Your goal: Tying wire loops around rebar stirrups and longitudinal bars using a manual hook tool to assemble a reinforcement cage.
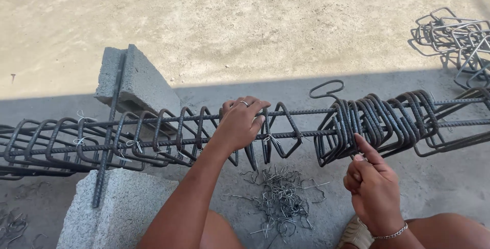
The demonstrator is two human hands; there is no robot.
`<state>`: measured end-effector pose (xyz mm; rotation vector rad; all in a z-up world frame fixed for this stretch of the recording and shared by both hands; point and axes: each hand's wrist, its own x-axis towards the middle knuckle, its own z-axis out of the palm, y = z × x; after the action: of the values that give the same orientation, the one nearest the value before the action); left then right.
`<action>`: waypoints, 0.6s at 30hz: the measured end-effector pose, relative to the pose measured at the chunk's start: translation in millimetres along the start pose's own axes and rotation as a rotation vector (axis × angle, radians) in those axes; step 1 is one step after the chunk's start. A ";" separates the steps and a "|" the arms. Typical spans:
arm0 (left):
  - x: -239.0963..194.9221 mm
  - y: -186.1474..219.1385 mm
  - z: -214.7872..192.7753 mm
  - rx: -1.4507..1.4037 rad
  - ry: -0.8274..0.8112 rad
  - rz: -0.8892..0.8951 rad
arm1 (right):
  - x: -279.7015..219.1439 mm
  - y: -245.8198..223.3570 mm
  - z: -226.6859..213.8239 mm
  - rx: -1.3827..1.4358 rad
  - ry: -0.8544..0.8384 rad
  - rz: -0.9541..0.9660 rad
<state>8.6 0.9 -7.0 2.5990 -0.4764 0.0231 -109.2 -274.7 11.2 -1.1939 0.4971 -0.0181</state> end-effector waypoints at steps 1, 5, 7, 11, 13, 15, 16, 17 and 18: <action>-1.6 -1.3 -2.5 -0.001 0.004 -0.007 | 2.6 2.2 0.7 -0.004 -0.007 0.002; 0.4 -1.7 2.2 -0.013 -0.014 0.017 | 3.3 14.0 -5.2 -0.096 -0.090 0.071; 4.7 -0.1 3.1 -0.006 -0.029 0.005 | 0.4 13.3 -6.2 -0.150 -0.143 0.052; 4.4 3.1 2.3 -0.020 -0.097 -0.044 | -16.1 1.1 -10.8 -0.243 -0.156 -0.021; 10.5 8.4 2.7 -0.026 -0.100 -0.023 | -26.8 -10.2 -20.5 -0.253 -0.154 -0.057; 10.9 12.2 0.0 -0.036 -0.064 -0.025 | -40.2 -21.3 -30.6 -0.344 -0.175 -0.107; 11.0 13.9 0.7 -0.037 -0.068 -0.023 | -48.5 -26.1 -37.1 -0.344 -0.171 -0.105; 13.7 15.8 0.6 -0.032 -0.052 -0.022 | -54.8 -32.0 -43.2 -0.358 -0.175 -0.084; 16.4 17.9 0.6 -0.026 -0.035 -0.021 | -61.0 -37.8 -49.6 -0.372 -0.178 -0.063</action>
<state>17.8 -19.5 2.6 2.5820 -0.4590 -0.0361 -173.3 -316.4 53.3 -1.5588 0.3122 0.1305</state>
